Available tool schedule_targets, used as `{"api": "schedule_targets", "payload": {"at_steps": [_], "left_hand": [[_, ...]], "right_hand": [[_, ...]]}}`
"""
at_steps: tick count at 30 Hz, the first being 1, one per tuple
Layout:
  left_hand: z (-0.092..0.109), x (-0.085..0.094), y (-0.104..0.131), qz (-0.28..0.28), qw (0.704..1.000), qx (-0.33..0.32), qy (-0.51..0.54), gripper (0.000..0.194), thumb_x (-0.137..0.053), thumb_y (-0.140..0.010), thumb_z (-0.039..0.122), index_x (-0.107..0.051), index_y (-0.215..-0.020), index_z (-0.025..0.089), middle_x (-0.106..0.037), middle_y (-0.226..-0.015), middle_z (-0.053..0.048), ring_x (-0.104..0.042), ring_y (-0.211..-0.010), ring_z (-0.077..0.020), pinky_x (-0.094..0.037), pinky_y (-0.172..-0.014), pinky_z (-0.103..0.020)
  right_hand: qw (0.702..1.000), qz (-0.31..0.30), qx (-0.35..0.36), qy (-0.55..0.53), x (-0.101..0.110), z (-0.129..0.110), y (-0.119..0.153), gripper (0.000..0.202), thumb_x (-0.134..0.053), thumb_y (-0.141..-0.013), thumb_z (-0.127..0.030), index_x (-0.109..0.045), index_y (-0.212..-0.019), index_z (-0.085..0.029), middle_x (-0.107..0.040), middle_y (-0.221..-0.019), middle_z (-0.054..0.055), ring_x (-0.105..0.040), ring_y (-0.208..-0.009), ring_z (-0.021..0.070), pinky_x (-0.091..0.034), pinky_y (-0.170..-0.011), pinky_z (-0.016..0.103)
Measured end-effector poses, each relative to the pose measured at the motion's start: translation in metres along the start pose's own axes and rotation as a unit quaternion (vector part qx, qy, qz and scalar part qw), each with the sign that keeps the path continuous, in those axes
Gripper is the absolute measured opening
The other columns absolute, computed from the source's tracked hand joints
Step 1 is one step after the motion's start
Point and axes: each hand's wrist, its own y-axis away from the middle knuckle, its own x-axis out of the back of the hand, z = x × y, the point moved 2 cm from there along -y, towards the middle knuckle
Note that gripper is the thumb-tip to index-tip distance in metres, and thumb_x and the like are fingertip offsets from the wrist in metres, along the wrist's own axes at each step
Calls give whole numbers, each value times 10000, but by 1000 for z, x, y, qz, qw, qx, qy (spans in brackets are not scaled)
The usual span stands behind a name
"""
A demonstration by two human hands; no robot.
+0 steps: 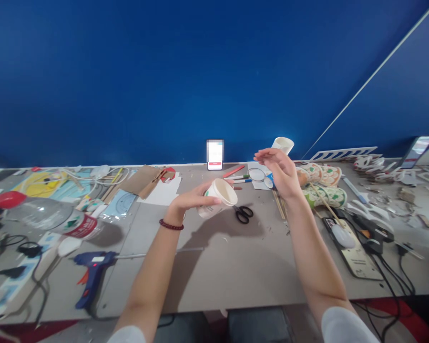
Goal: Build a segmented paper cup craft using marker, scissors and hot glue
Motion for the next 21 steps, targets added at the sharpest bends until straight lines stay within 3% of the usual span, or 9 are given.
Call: {"api": "schedule_targets", "payload": {"at_steps": [5, 12, 16, 21], "left_hand": [[-6, 1, -1, -9, 999, 33, -17, 665, -657, -817, 452, -449, -1414, 244, -525, -1439, -99, -480, -1320, -305, -402, -1071, -424], [-8, 2, -1, -10, 1000, 7, -15, 691, -671, -796, 480, -470, -1404, 219, -487, -1471, -111, -429, -1362, -323, -344, -1121, -450], [-7, 2, -2, -9, 1000, 10, -26, 696, -677, -781, 504, -492, -1385, 213, -469, -1484, -110, -400, -1379, -335, -310, -1140, -467], [-5, 2, -2, -17, 999, 3, -47, 712, -656, -787, 539, -481, -1394, 208, -477, -1473, -116, -427, -1350, -340, -332, -1118, -462]], "right_hand": [[998, -42, -23, 41, -5, 1, 3, 204, -511, -902, -218, -630, -1066, -247, -696, -1079, 47, -653, -1038, 201, -502, -962, 417], [970, -168, -66, 165, -27, -9, 10, 175, -554, -880, -268, -705, -960, -229, -717, -1075, 59, -661, -909, 204, -549, -813, 369], [958, -185, -119, 187, -39, -7, 11, 204, -545, -892, -289, -731, -883, -208, -740, -989, 71, -673, -853, 207, -551, -730, 339], [955, -181, -162, 168, -45, 3, 12, 140, -602, -849, -262, -724, -876, -198, -742, -972, 75, -682, -831, 198, -551, -735, 331]]}}
